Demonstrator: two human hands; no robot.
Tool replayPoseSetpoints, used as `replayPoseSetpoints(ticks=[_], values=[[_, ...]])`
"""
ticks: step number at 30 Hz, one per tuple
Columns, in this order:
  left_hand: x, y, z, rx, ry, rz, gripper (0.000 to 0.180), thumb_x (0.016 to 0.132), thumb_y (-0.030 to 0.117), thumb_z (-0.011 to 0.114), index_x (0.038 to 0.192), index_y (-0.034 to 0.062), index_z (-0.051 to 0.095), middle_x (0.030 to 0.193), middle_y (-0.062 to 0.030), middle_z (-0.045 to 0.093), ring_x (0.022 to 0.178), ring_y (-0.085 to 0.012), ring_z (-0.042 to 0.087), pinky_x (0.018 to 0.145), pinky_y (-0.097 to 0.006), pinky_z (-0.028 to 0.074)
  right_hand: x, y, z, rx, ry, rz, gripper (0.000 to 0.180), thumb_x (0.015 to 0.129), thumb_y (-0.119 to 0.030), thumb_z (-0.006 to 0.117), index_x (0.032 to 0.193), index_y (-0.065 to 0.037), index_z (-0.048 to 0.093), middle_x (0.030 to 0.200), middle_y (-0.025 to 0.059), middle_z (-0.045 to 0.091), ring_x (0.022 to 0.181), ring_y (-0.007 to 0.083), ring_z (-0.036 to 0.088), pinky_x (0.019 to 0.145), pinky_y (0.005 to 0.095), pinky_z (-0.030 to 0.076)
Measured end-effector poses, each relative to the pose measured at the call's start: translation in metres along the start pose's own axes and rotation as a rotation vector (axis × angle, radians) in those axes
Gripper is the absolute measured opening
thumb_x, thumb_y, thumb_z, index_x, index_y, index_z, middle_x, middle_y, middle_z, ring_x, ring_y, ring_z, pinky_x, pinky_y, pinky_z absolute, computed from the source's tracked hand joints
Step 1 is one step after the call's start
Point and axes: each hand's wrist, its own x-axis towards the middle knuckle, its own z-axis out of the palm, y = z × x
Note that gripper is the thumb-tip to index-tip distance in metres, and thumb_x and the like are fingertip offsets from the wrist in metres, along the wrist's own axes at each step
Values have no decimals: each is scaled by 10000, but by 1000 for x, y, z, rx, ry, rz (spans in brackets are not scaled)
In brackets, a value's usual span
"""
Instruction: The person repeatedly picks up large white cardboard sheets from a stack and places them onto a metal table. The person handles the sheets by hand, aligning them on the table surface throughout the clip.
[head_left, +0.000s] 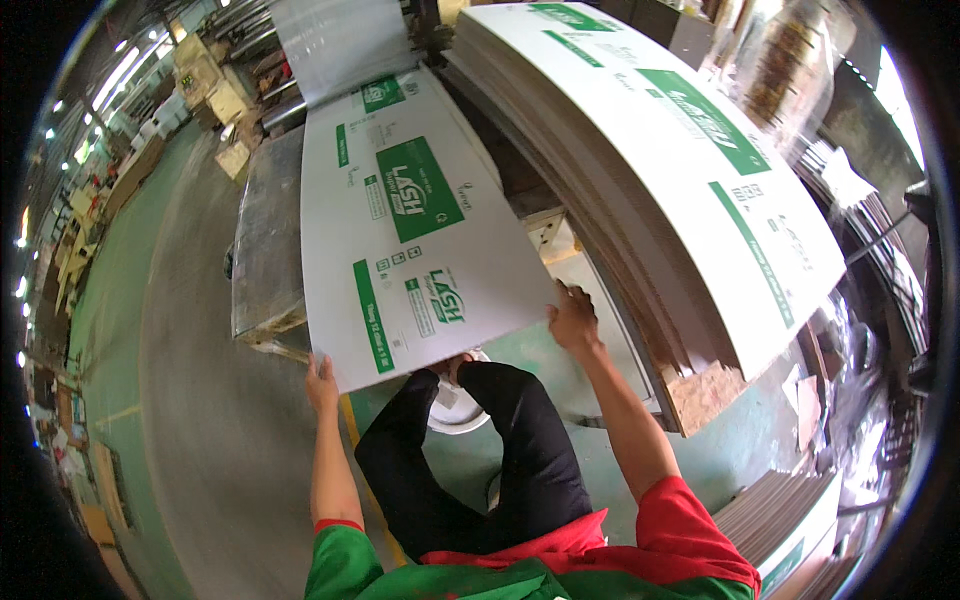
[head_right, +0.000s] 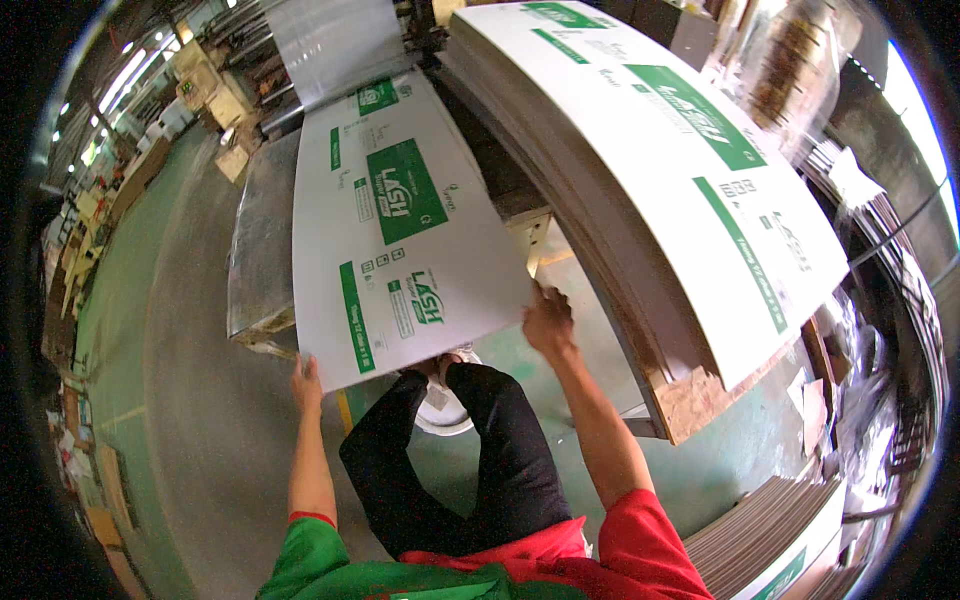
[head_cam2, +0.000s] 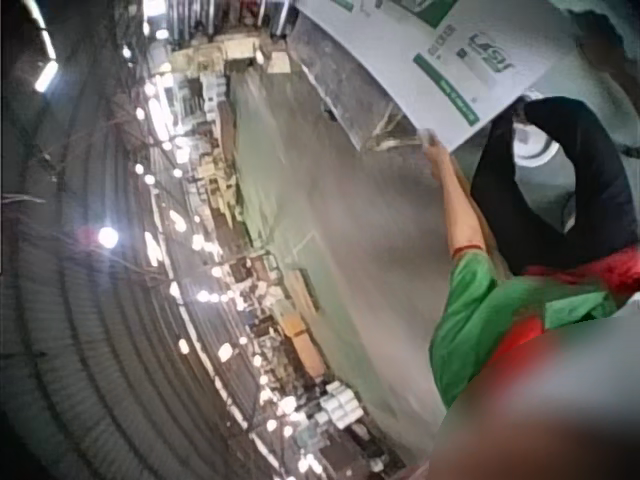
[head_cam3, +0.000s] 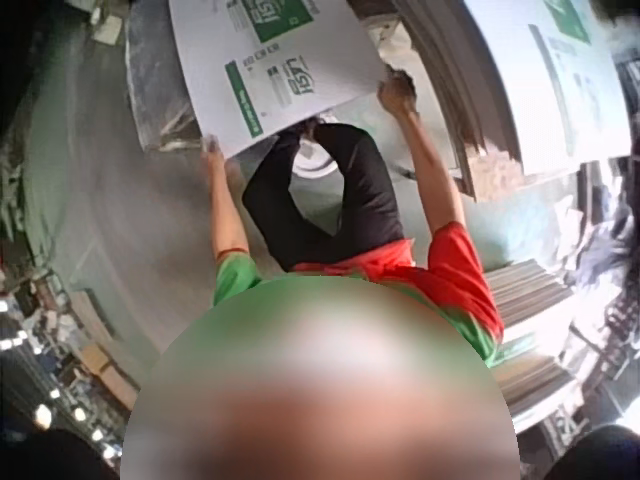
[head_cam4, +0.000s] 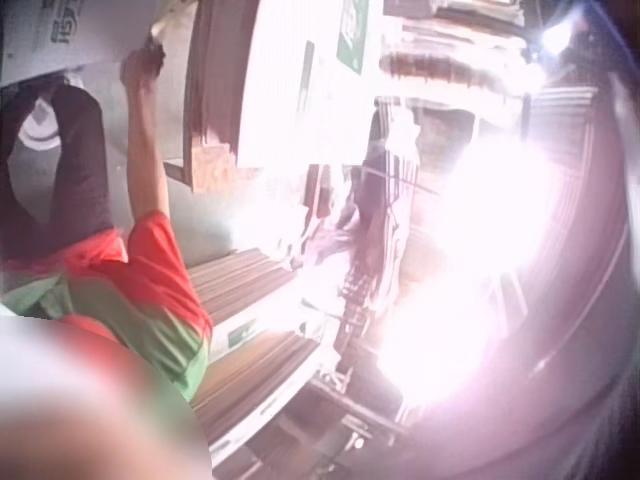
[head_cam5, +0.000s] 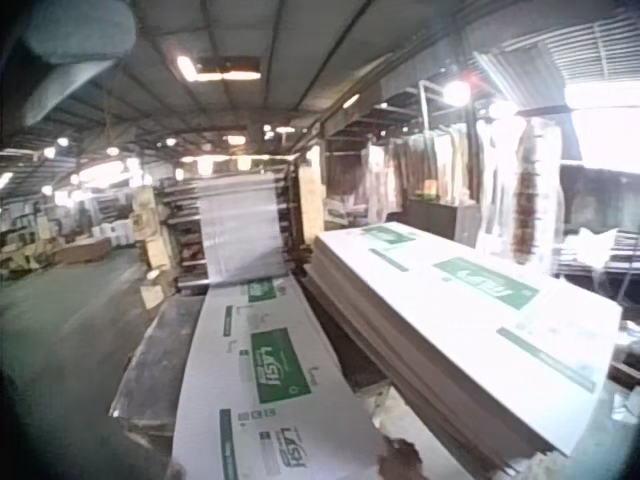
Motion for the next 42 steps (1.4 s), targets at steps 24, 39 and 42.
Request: replayPoseSetpoints(ticks=[24, 39, 42], values=[[-230, 192, -68, -837, -919, 348, 754, 967, 570, 522, 1381, -55, 444, 1364, -212, 546, 1156, -347, 617, 921, -465, 532, -174, -64, -360, -682, 644, -536, 191, 860, -153, 645, 1033, -77, 669, 953, 84, 687, 790, 280, 652, 702, 390, 530], [-303, 56, -161, -774, -641, -15, 419, 902, 260, 664, 1204, -21, 591, 1029, -67, 642, 896, -137, 603, 769, -298, 490, -304, 127, -208, 122, 798, 430, 538, 984, -373, 599, 1318, 48, 567, 1161, 219, 667, 1021, 273, 658, 859, 365, 530], [-336, 11, -174, -652, -435, -135, 447, 921, 277, 668, 1252, -12, 588, 1052, -76, 646, 948, -152, 603, 859, -318, 481, -295, 106, -193, 267, 508, 361, 466, 959, -312, 655, 1256, 44, 608, 907, 170, 709, 780, 217, 657, 706, 338, 526]])
